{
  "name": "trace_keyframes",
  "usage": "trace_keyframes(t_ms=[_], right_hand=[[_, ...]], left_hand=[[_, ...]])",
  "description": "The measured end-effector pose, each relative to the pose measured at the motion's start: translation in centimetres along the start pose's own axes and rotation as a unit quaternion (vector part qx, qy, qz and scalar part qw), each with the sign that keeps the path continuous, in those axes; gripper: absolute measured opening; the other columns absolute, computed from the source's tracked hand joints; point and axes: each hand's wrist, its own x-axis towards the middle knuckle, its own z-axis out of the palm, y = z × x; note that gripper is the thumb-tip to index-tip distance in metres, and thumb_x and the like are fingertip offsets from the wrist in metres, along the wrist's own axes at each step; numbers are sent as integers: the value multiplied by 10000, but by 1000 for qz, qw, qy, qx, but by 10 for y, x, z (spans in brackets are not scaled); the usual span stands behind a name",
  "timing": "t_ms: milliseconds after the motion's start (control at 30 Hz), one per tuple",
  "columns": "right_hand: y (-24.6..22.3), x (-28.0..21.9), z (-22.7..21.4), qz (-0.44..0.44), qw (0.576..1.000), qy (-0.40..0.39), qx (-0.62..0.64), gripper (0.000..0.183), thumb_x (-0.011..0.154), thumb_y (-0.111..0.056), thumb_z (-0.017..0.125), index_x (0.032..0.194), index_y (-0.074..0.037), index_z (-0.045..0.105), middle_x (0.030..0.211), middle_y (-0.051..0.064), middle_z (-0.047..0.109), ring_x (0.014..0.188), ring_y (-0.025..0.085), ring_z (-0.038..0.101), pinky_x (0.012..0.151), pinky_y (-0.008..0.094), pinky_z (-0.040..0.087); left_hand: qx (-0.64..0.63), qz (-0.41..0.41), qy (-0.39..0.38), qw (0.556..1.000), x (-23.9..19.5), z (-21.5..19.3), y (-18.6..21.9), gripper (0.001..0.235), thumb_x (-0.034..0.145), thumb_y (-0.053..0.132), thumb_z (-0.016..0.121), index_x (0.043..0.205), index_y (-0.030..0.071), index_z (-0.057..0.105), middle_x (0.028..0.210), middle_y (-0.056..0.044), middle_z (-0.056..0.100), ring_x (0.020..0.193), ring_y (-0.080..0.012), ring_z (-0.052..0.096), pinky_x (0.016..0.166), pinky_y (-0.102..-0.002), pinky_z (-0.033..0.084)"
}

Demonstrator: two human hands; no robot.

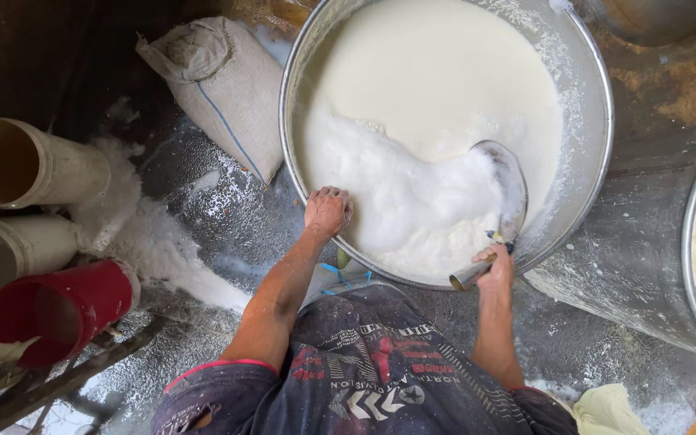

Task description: The person repeatedly scoops a white liquid from a large metal tub into a smaller blue tub using a metal ladle, then returns to stir the contents of the large tub. The process is repeated multiple times throughout the clip.

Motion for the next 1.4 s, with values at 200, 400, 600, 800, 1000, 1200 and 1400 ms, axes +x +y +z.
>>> trace_keyframes(t_ms=[200,400,600,800,1000,1200,1400], right_hand=[[37,62,47,80,985,-14,153,103,914,-10,634,901,-104,593,656,-11,577,550,114,555,559,277,522],[45,135,135,113,968,-157,158,183,857,-104,622,711,-136,515,594,23,527,524,185,508,565,365,494],[47,204,228,164,951,-201,170,200,867,-127,641,721,-151,506,580,10,513,519,170,503,555,352,489],[37,220,328,161,957,-214,112,78,896,-91,644,948,-115,590,671,6,524,520,154,538,515,355,508],[34,170,384,-80,944,-275,-163,590,881,12,612,1428,-97,421,798,78,617,439,175,562,356,384,490],[63,163,363,-327,782,-293,-442,986,837,5,704,1614,-154,119,1336,232,594,1049,326,679,901,437,566],[67,191,280,-370,734,-286,-491,941,866,-47,714,1625,-89,160,1589,216,435,1388,347,537,1175,392,391]], left_hand=[[5,-3,23,1000,4,5,0,253,922,279,588,1014,80,715,1089,-104,733,1099,-282,641,970,-454,460],[14,-38,-3,999,7,1,7,277,948,289,578,1077,89,719,1127,-96,733,1133,-271,646,1029,-441,461],[17,-42,28,999,11,-8,16,301,921,275,609,1129,80,708,1132,-107,735,1125,-289,654,986,-467,466],[39,-57,9,998,15,-5,16,337,932,292,609,1182,82,691,1185,-115,726,1194,-287,638,1014,-467,461],[75,-83,-61,992,22,3,13,385,975,346,554,1248,98,664,1244,-108,703,1216,-262,619,1044,-481,430],[85,-110,-99,985,22,-3,18,389,980,356,537,1263,120,662,1279,-89,691,1231,-242,620,1073,-443,442],[62,-74,-35,995,14,-7,17,389,947,341,570,1233,101,681,1236,-98,704,1194,-263,629,1036,-459,444]])
